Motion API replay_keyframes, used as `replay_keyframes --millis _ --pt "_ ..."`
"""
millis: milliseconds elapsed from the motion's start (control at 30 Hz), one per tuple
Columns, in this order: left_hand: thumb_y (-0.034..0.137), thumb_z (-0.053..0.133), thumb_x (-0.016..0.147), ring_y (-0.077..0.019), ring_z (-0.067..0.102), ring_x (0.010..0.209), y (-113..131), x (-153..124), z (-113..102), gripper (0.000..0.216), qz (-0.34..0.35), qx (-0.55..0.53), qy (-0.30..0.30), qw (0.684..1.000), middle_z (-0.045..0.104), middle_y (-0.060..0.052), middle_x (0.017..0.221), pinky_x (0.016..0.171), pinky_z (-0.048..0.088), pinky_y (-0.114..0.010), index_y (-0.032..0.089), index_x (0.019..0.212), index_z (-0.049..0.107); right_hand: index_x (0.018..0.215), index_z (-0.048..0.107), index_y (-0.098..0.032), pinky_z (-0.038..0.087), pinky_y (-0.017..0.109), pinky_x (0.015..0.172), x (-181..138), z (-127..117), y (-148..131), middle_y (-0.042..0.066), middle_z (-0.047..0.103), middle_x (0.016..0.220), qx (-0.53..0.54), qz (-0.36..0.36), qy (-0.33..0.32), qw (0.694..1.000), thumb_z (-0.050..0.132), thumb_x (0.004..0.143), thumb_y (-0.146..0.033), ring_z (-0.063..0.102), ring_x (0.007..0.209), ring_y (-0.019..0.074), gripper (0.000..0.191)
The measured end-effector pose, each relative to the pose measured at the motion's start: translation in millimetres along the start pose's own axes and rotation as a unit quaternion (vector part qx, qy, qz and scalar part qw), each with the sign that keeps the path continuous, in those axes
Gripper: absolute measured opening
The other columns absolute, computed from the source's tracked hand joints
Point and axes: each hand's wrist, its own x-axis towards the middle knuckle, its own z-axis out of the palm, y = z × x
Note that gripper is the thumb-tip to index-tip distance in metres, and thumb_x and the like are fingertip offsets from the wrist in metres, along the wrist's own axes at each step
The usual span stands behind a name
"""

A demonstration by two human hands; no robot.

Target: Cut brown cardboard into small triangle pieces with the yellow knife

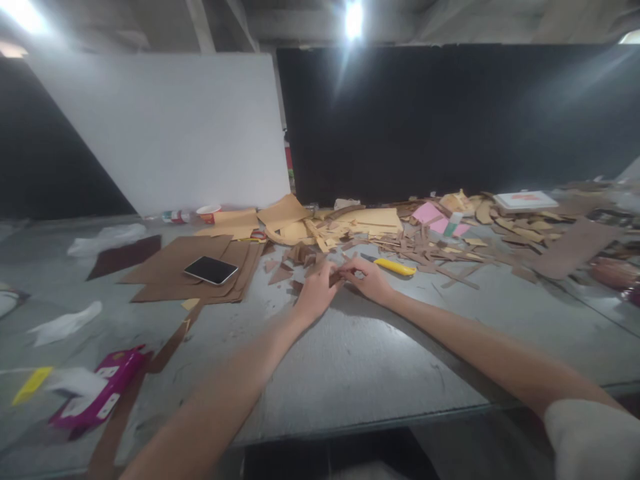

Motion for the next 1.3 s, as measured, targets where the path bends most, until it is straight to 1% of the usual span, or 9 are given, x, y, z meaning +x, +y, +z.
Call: replay_keyframes --millis 167,267,367,533,667,900,1067,1167,1300 --pt "0.035 0.073 0.102 -0.0282 0.075 0.101 1 -1 -2 0.019 -0.013 -0.027 0.008 1.0 0.075 -0.005 0.103 0.086 0.054 -0.036 0.026 0.108 0.056 0.102 0.082 -0.025 0.06 0.035 0.081 -1 0 2 0.007 0.082 0.098 0.002 -0.018 0.002 1.0 0.064 0.107 -0.041 0.075 0.089 0.0221 0.025" --pt "0.036 0.075 0.1 -0.0284 0.075 0.098 0 0 -2 0.022 -0.031 -0.038 0.019 0.999 0.075 -0.004 0.1 0.082 0.053 -0.035 0.026 0.103 0.056 0.115 0.081 -0.025 0.061 0.034 0.078 -1 2 4 0.007 0.082 0.101 0.004 0.003 -0.002 1.0 0.066 0.106 -0.041 0.075 0.086 0.0212 0.023" --pt "0.031 0.079 0.096 -0.029 0.075 0.098 -1 2 -1 0.025 -0.049 -0.053 0.038 0.997 0.075 -0.005 0.099 0.08 0.052 -0.034 0.025 0.101 0.056 0.128 0.075 -0.025 0.061 0.034 0.076 -1 4 7 0.006 0.082 0.1 0.013 0.032 0.005 0.999 0.069 0.104 -0.041 0.075 0.083 0.0206 0.03" --pt "0.036 0.084 0.093 -0.0291 0.076 0.097 -8 6 1 0.031 -0.044 -0.095 0.093 0.99 0.074 -0.005 0.097 0.081 0.053 -0.035 0.024 0.101 0.056 0.116 0.079 -0.025 0.063 0.035 0.078 -1 5 10 0.007 0.083 0.1 -0.001 0.038 0.006 0.999 0.065 0.106 -0.041 0.078 0.084 0.0219 0.023" --pt "0.037 0.086 0.09 -0.029 0.077 0.099 -13 8 3 0.033 -0.036 -0.115 0.111 0.986 0.075 -0.005 0.096 0.083 0.054 -0.035 0.023 0.099 0.057 0.112 0.082 -0.026 0.064 0.035 0.08 -2 3 8 0.006 0.085 0.104 -0.006 0.018 -0.011 1.0 0.063 0.107 -0.035 0.08 0.086 0.022 0.022" --pt "0.03 0.085 0.088 -0.0281 0.077 0.099 -11 6 1 0.029 -0.041 -0.127 0.101 0.986 0.076 -0.005 0.096 0.084 0.054 -0.035 0.023 0.096 0.058 0.108 0.081 -0.025 0.063 0.034 0.079 -2 1 2 0.005 0.084 0.096 -0.011 -0.008 -0.021 1.0 0.061 0.106 -0.029 0.078 0.084 0.021 0.021" --pt "0.032 0.081 0.092 -0.0268 0.076 0.096 -8 5 0 0.026 -0.041 -0.105 0.066 0.991 0.077 -0.004 0.097 0.082 0.051 -0.033 0.024 0.097 0.057 0.108 0.076 -0.023 0.059 0.035 0.081 3 -3 -8 0.009 0.077 0.102 -0.012 -0.047 -0.022 0.999 0.055 0.108 -0.026 0.072 0.092 0.0219 0.02" --pt "0.036 0.08 0.094 -0.026 0.076 0.094 -6 4 -1 0.026 -0.041 -0.096 0.051 0.993 0.077 -0.003 0.097 0.079 0.05 -0.032 0.025 0.097 0.056 0.107 0.074 -0.023 0.058 0.035 0.08 5 -5 -13 0.009 0.071 0.101 -0.012 -0.062 -0.029 0.998 0.056 0.109 -0.029 0.068 0.092 0.0222 0.019" --pt "0.036 0.077 0.097 -0.0253 0.075 0.091 -4 4 -2 0.024 -0.04 -0.075 0.041 0.996 0.075 -0.002 0.093 0.079 0.05 -0.032 0.025 0.096 0.055 0.107 0.073 -0.024 0.058 0.036 0.079 5 -6 -15 0.009 0.069 0.1 -0.01 -0.042 -0.046 0.998 0.057 0.111 -0.039 0.066 0.091 0.0225 0.023"
